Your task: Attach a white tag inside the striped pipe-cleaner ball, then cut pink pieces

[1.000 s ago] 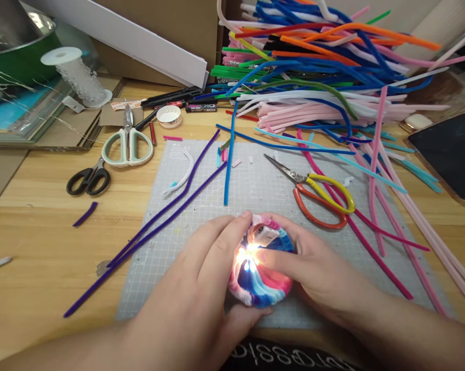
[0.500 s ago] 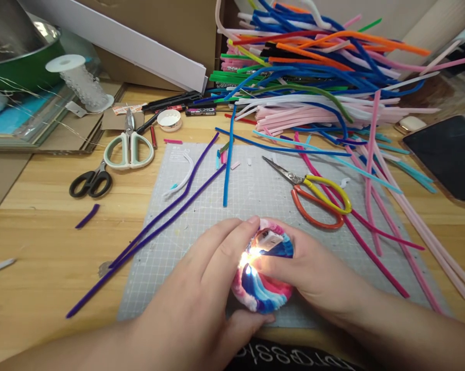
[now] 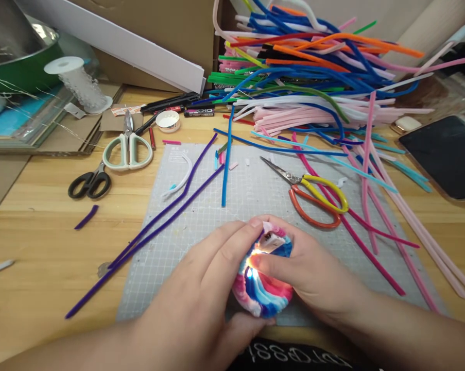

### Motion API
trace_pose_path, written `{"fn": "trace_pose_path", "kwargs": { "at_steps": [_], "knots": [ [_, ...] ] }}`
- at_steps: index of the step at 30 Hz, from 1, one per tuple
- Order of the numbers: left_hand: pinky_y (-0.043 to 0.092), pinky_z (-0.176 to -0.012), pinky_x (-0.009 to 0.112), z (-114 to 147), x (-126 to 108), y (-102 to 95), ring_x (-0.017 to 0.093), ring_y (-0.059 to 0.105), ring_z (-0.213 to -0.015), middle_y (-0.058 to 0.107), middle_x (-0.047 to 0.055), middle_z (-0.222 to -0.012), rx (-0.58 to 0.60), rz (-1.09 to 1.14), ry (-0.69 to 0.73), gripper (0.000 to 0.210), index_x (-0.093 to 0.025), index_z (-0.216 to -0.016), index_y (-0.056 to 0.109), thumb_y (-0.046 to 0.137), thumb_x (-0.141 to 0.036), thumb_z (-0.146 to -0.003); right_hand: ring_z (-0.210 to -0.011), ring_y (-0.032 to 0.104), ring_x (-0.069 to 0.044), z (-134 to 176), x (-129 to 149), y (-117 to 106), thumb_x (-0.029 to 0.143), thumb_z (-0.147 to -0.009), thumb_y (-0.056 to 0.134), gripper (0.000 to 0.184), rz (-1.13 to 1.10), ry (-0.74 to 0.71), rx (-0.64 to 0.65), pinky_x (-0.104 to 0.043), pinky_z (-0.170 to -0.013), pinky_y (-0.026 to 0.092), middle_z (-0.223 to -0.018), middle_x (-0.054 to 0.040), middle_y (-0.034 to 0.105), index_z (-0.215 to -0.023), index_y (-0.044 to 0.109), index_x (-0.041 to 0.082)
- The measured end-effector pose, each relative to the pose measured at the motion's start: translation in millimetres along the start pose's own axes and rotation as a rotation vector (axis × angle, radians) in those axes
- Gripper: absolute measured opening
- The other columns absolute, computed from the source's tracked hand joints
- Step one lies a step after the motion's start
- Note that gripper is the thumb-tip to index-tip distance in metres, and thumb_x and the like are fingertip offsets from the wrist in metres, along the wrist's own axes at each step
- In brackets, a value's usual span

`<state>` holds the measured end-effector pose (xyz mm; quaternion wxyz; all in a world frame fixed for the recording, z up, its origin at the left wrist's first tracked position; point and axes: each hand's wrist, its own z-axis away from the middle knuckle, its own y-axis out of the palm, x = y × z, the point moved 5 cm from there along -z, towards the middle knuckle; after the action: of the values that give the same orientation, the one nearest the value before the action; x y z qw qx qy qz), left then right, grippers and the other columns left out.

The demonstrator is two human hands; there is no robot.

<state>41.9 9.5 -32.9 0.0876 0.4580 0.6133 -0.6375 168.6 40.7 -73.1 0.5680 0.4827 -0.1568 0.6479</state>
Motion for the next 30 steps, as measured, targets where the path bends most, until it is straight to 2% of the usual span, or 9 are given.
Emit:
{"fn": "trace_pose_path", "kwargs": {
  "at_steps": [6, 9, 13, 17, 22, 24, 27, 30],
  "knots": [
    [0.042, -0.105, 0.038, 2, 2, 0.9, 0.026, 0.045, -0.125, 0.047, 0.011, -0.136, -0.005, 0.020, -0.025, 0.083, -0.021, -0.140, 0.023, 0.070, -0.023, -0.072, -0.074, 0.056, -0.014, 0, 1, -1, 0.012, -0.068, 0.066, 0.031, 0.000, -0.015, -0.015, -0.027, -0.068, 0.045, -0.082, 0.0015, 0.059, -0.095, 0.053, 0.020],
    [0.043, -0.103, 0.041, 3, 5, -3.1, 0.028, 0.046, -0.123, 0.048, 0.011, -0.135, -0.095, -0.005, -0.070, 0.079, -0.023, -0.139, 0.026, 0.069, -0.025, -0.073, -0.078, 0.057, -0.015, -2, 1, -1, 0.016, -0.071, 0.067, 0.034, -0.031, -0.020, 0.017, -0.027, -0.070, 0.046, -0.091, -0.0009, 0.062, -0.102, 0.055, 0.020],
    [0.043, -0.102, 0.044, 4, 7, -7.9, 0.029, 0.047, -0.122, 0.047, 0.012, -0.135, -0.197, -0.070, -0.105, 0.078, -0.024, -0.138, 0.027, 0.069, -0.026, -0.073, -0.081, 0.058, -0.015, -4, 0, 1, 0.012, -0.072, 0.062, 0.035, -0.076, -0.016, 0.076, -0.026, -0.069, 0.045, -0.096, -0.0022, 0.064, -0.106, 0.057, 0.020],
    [0.041, -0.104, 0.043, 2, 6, -6.7, 0.028, 0.045, -0.124, 0.045, 0.012, -0.135, -0.168, -0.092, -0.099, 0.081, -0.022, -0.139, 0.025, 0.070, -0.023, -0.072, -0.086, 0.059, -0.016, -3, -2, 0, 0.014, -0.074, 0.061, 0.034, -0.066, -0.024, 0.058, -0.028, -0.073, 0.046, -0.100, -0.0030, 0.064, -0.108, 0.056, 0.021],
    [0.043, -0.102, 0.044, 3, 5, -5.9, 0.030, 0.041, -0.127, 0.042, 0.013, -0.137, -0.120, -0.033, -0.096, 0.086, -0.023, -0.140, 0.022, 0.072, -0.029, -0.070, -0.079, 0.060, -0.016, -2, 2, -2, 0.022, -0.077, 0.063, 0.026, 0.082, -0.067, 0.009, -0.028, -0.068, 0.047, -0.097, -0.0028, 0.065, -0.102, 0.057, 0.021],
    [0.045, -0.099, 0.046, 3, 7, -6.6, 0.031, 0.042, -0.126, 0.041, 0.014, -0.138, -0.125, 0.031, -0.143, 0.085, -0.024, -0.140, 0.022, 0.071, -0.032, -0.071, -0.081, 0.061, -0.017, -2, 6, -5, 0.023, -0.077, 0.063, 0.025, 0.145, -0.112, -0.038, -0.028, -0.069, 0.048, -0.094, -0.0026, 0.065, -0.102, 0.057, 0.021],
    [0.053, -0.087, 0.043, 0, 16, -4.9, 0.028, 0.055, -0.111, 0.049, 0.013, -0.129, -0.128, 0.258, -0.299, 0.068, -0.024, -0.136, 0.030, 0.064, -0.031, -0.077, -0.081, 0.061, -0.017, -1, 12, -9, 0.023, -0.079, 0.060, 0.025, 0.260, -0.186, -0.146, -0.029, -0.071, 0.049, -0.093, -0.0020, 0.064, -0.103, 0.054, 0.022],
    [0.057, -0.072, 0.034, -6, 28, -0.1, 0.021, 0.064, -0.091, 0.061, 0.010, -0.109, -0.122, 0.581, -0.469, 0.042, -0.021, -0.123, 0.045, 0.056, -0.026, -0.083, -0.087, 0.061, -0.018, -1, 11, -7, 0.022, -0.080, 0.059, 0.034, 0.288, -0.202, -0.121, -0.031, -0.076, 0.050, -0.100, -0.0030, 0.063, -0.112, 0.049, 0.023]
  ]
}}
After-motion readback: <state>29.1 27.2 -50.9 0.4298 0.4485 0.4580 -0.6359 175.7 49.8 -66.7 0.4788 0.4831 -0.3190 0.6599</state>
